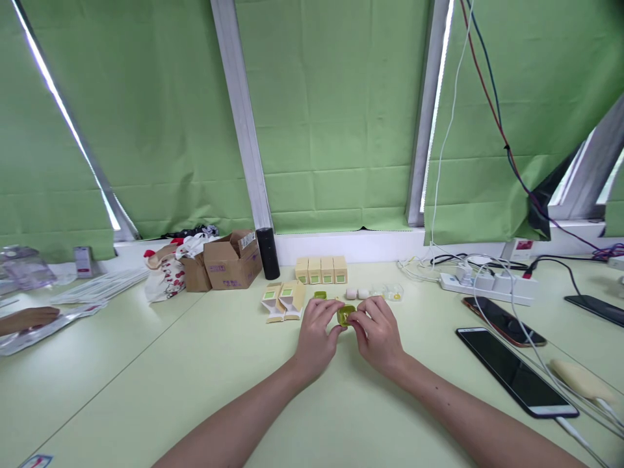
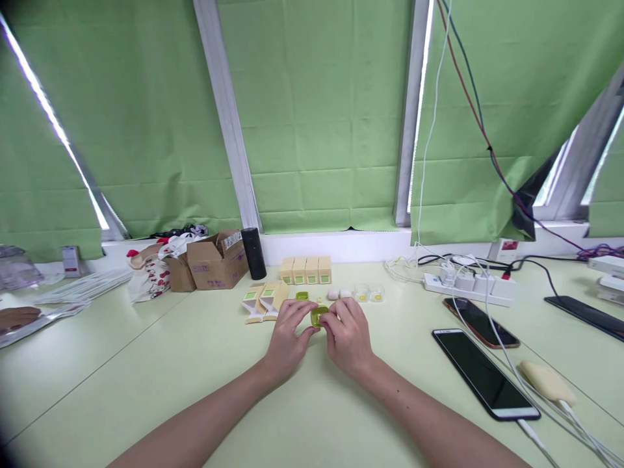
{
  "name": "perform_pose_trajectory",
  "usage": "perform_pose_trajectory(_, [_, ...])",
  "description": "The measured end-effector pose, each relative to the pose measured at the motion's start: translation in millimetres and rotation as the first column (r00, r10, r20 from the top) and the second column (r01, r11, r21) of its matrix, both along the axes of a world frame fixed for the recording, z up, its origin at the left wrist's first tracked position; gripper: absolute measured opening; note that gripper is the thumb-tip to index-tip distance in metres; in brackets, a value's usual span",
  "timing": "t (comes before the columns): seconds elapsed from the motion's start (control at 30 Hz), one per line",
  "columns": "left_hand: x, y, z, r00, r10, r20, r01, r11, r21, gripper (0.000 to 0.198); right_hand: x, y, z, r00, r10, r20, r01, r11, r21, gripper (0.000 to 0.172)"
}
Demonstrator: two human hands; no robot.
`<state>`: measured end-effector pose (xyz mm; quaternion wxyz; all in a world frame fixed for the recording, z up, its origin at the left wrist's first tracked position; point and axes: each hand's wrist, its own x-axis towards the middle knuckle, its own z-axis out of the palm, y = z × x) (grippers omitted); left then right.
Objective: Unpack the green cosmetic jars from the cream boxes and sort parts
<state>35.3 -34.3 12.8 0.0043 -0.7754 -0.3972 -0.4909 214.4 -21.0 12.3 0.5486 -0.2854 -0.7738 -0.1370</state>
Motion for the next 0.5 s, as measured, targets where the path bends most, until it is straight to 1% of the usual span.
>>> perform_pose_trajectory(0.17, [0, -1, 0.9, 1.0, 0.008, -0.001, -0.008, 1.0, 0.002, 0.043, 0, 1, -1.2, 1.0, -0.009, 0.003, 0.009, 1.0, -0.015, 0.019])
perform_pose_trajectory(0.3, [-1, 0, 1.0, 1.0, 0.021, 0.009, -0.021, 1.0, -0.019, 0.042, 0, -3, 2.7, 1.0, -0.007, 0.006, 0.007, 1.0, -0.015, 0.02])
perform_pose_trajectory(0.4, [-4, 4, 2.2, 0.996, 0.066, 0.06, -0.063, 0.997, -0.054, 0.04, -2, -8, 5.2, 1.0, 0.01, 0.013, -0.01, 1.0, 0.007, 0.019])
perform_pose_trajectory(0.5, [-7, 9, 4.4, 0.982, 0.129, 0.135, -0.114, 0.988, -0.108, 0.04, -4, -11, 4.0, 0.999, 0.023, 0.023, -0.024, 1.0, 0.018, 0.019])
